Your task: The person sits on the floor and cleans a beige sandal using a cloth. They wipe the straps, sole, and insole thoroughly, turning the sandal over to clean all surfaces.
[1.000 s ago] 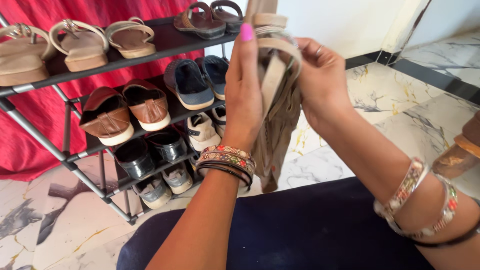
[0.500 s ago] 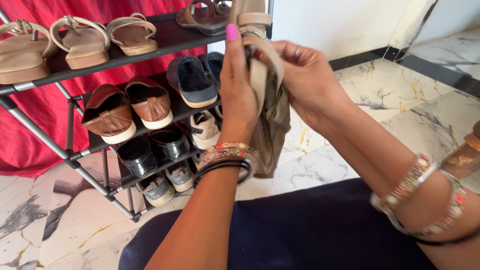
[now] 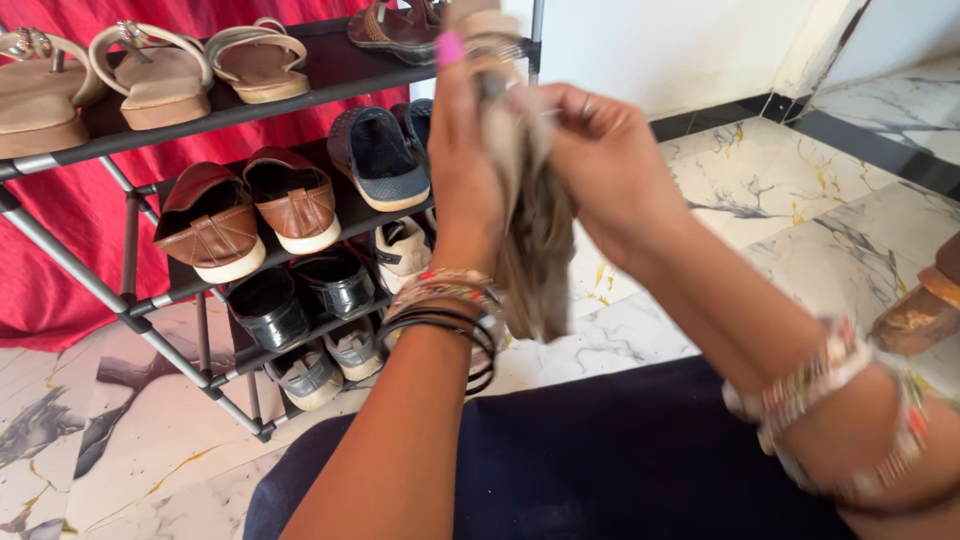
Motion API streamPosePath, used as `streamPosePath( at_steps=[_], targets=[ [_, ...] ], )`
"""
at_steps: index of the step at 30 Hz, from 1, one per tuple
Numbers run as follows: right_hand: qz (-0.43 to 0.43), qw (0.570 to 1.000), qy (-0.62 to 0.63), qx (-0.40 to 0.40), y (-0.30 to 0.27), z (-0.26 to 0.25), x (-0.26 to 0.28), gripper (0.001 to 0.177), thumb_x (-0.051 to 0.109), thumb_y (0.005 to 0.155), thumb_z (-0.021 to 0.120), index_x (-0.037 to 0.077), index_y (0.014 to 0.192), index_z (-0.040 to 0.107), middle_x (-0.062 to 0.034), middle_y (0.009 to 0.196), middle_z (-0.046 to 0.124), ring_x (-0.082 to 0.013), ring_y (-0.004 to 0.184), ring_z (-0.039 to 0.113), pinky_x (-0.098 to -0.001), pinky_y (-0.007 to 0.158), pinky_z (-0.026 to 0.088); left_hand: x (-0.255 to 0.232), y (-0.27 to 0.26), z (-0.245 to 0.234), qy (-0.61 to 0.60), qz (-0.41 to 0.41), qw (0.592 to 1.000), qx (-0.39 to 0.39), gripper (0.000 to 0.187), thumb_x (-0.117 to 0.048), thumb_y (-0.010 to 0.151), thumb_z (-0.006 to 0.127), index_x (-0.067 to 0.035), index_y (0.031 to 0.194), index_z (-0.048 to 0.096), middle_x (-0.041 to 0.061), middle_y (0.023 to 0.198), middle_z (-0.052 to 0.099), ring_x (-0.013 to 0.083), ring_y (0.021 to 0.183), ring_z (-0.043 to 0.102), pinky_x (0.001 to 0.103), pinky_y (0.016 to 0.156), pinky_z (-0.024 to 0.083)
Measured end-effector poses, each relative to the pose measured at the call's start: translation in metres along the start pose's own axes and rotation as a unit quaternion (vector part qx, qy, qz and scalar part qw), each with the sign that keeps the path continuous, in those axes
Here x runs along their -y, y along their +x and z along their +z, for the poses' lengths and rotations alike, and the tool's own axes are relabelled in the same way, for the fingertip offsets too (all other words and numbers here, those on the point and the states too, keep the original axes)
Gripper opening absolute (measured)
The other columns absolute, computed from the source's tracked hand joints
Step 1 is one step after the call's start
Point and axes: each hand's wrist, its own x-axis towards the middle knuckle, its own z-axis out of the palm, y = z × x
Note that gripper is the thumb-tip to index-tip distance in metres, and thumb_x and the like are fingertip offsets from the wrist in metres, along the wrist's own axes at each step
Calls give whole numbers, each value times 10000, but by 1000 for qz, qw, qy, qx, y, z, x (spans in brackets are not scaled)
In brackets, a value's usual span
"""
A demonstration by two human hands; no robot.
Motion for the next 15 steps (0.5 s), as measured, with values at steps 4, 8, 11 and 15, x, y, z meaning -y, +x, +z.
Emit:
streamPosePath(
  at_steps=[4,8,11,15],
  targets=[
    [-20,999,-33,-23,1,7,0,117,107,982,723,7,1034,752,-42,929,752,-64,766,662,-234,719,577,10,-7,-1,-96,-14,995,32,627,-542,1137,437,50,1276,592,107,1112,605,187,1008,578,329,937,493],
    [-45,990,-64,-113,15,0,-2,126,113,986,746,-13,992,743,-42,884,749,-69,721,639,-242,653,552,12,-10,10,-55,-23,998,25,594,-567,1095,408,-23,1231,605,58,1094,648,124,991,604,274,930,501],
    [2,997,-22,-71,11,0,1,115,93,933,733,5,1005,753,-45,893,764,-80,736,689,-254,673,604,4,-7,6,-30,-4,1000,3,610,-613,1071,413,-59,1264,582,35,1135,643,99,1029,605,248,954,490],
    [108,993,41,28,-4,-6,12,154,92,935,688,21,1046,767,-53,892,762,-86,748,705,-252,709,612,-3,-3,-1,-83,-133,987,34,864,-682,1086,335,120,1216,630,183,1004,647,228,870,583,355,767,491]
  ],
)
